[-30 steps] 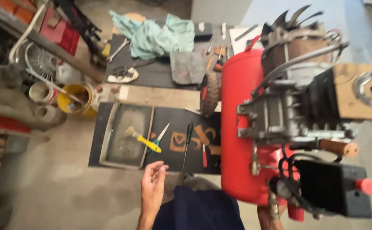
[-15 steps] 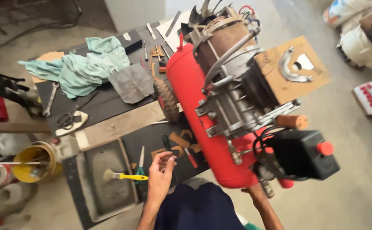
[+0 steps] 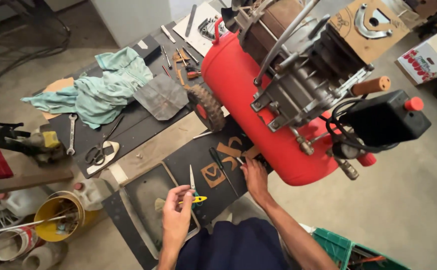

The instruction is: Repairing and cleaning a metal engine component using sandpaper and a screwdriver on a workbench.

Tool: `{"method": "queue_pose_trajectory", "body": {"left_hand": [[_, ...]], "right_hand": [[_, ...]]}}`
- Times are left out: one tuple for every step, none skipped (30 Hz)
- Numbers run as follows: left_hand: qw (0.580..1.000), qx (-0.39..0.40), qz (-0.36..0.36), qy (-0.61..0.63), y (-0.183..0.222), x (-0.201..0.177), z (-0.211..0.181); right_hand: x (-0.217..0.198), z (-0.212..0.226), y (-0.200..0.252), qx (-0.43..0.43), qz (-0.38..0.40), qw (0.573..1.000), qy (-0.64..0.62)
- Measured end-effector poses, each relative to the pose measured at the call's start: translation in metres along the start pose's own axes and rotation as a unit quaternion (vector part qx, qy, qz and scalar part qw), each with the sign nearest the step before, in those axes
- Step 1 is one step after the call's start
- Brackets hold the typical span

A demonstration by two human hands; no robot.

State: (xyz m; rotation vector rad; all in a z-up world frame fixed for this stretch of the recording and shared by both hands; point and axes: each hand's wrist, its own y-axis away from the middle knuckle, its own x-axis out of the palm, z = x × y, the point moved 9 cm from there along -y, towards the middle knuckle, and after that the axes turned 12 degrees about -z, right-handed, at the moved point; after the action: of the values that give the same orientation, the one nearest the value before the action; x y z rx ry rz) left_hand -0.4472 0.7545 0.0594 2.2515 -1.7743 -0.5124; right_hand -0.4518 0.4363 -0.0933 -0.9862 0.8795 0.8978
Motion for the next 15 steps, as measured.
{"method": "queue_pose_trajectory", "body": {"left_hand": [[1.0,0.001,0.01,0.006,0.003,0.001,-0.005],[1.0,0.002,0.012,0.005,0.003,-0.001,-0.006],[1.0,0.008,0.021,0.001,0.004,0.001,-0.008],[0.999,0.015,0.03,-0.003,0.004,0.004,-0.011],[0.999,0.017,0.03,-0.002,0.005,0.005,-0.012],[0.999,0.015,0.031,0.006,0.006,0.006,-0.014],[0.999,0.015,0.03,0.013,0.005,0.007,-0.017],[0.999,0.017,0.029,0.013,0.007,0.005,-0.028],[0.999,0.011,0.038,0.022,0.009,0.005,-0.038],[0.998,0.004,0.047,0.031,0.011,0.006,-0.047],[0.999,0.003,0.044,0.028,0.015,0.005,-0.061],[0.994,0.074,0.076,0.028,0.021,0.01,-0.087],[0.983,0.144,0.11,0.029,0.03,0.017,-0.112],[0.983,0.143,0.11,0.026,0.037,0.02,-0.13],[0.969,0.205,0.135,0.026,0.049,0.027,-0.158]], "right_hand": [[0.003,-0.004,0.0,0.005,0.003,1.0,0.002],[0.004,-0.002,0.001,0.007,0.003,1.0,0.002],[0.0,-0.001,0.001,-0.008,-0.017,1.0,-0.009],[-0.004,0.0,0.001,-0.024,-0.036,0.999,-0.02],[-0.012,0.006,-0.001,-0.024,-0.038,0.999,-0.02],[-0.02,0.005,-0.004,0.02,-0.036,0.997,-0.063],[-0.025,0.006,-0.006,0.064,-0.033,0.991,-0.109],[-0.065,0.038,-0.021,0.063,-0.034,0.991,-0.111],[-0.101,0.058,-0.029,0.151,-0.011,0.96,-0.236],[-0.141,0.078,-0.03,0.235,0.014,0.904,-0.356],[-0.171,0.091,-0.029,0.237,0.017,0.903,-0.358],[-0.196,0.108,-0.028,0.24,0.044,0.874,-0.421],[-0.222,0.123,-0.027,0.243,0.069,0.839,-0.481],[-0.233,0.127,-0.024,0.246,0.07,0.838,-0.482],[-0.251,0.137,-0.026,0.196,0.054,0.828,-0.522]]}}
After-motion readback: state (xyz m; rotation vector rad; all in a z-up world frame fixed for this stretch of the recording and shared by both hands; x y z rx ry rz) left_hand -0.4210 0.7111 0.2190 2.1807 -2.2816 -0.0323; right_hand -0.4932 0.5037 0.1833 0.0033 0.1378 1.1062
